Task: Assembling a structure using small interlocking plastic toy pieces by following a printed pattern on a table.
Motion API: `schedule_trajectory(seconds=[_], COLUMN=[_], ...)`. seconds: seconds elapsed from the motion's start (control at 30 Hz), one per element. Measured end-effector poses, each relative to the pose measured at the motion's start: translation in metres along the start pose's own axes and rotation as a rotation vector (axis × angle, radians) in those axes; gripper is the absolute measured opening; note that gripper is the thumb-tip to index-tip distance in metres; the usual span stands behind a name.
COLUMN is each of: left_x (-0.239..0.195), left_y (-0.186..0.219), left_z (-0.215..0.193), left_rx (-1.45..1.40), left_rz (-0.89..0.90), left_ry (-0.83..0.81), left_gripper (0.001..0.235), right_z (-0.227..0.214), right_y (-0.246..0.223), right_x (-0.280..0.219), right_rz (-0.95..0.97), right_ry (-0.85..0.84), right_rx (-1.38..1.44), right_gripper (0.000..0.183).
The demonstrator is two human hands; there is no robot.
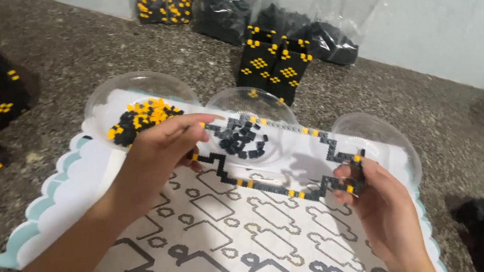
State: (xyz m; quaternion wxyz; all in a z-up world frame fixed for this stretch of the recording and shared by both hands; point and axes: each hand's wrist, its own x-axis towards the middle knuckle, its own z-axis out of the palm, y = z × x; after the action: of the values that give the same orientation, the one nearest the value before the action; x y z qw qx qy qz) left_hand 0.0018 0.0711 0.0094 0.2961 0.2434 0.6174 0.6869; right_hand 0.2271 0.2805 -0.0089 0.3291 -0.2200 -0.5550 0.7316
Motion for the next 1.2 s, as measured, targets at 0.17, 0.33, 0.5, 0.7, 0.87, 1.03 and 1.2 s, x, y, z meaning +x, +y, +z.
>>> schedule_trajectory(seconds=[0.17,0.33,0.5,0.7,0.87,1.03,1.2], left_x=[-0.011,-0.067,-0.098,-0.111,-0.102,-0.109,-0.11], left_y=[-0.003,0.021,0.012,-0.032,-0.08,-0.088,-0.082], left_z=[-0.03,-0.077,-0.118,-0.126,-0.11,-0.095,-0.085], left_rx=[0.302,0.78,0.951,1.094,1.606,1.59,1.642], left_rz=[0.262,0.351,0.267,0.493,1.107,1.038,1.078], left_ry=[-0.066,-0.101,0.04,-0.299,-0.078,-0.097,0.003], left_gripper=[0.033,0.054,0.068,0.12,0.053,0.069,0.049], right_z=[-0.008,0.028,0.044,0.039,0.062,0.078,0.072], right_y=[0.013,0.001,0.005,0.03,0.023,0.018,0.028], right_x=[-0.001,-0.013,-0.024,-0.037,-0.051,-0.065,-0.067], right_rz=[0.048,0.229,0.368,0.312,0.41,0.569,0.67], right_ry=[0.012,0.163,0.179,-0.406,-0.55,-0.408,-0.349], right_rx=[0.039,-0.079,-0.088,-0.014,-0.087,-0.145,-0.055], right_gripper=[0.026,0.031,0.038,0.034,0.028,0.029,0.026])
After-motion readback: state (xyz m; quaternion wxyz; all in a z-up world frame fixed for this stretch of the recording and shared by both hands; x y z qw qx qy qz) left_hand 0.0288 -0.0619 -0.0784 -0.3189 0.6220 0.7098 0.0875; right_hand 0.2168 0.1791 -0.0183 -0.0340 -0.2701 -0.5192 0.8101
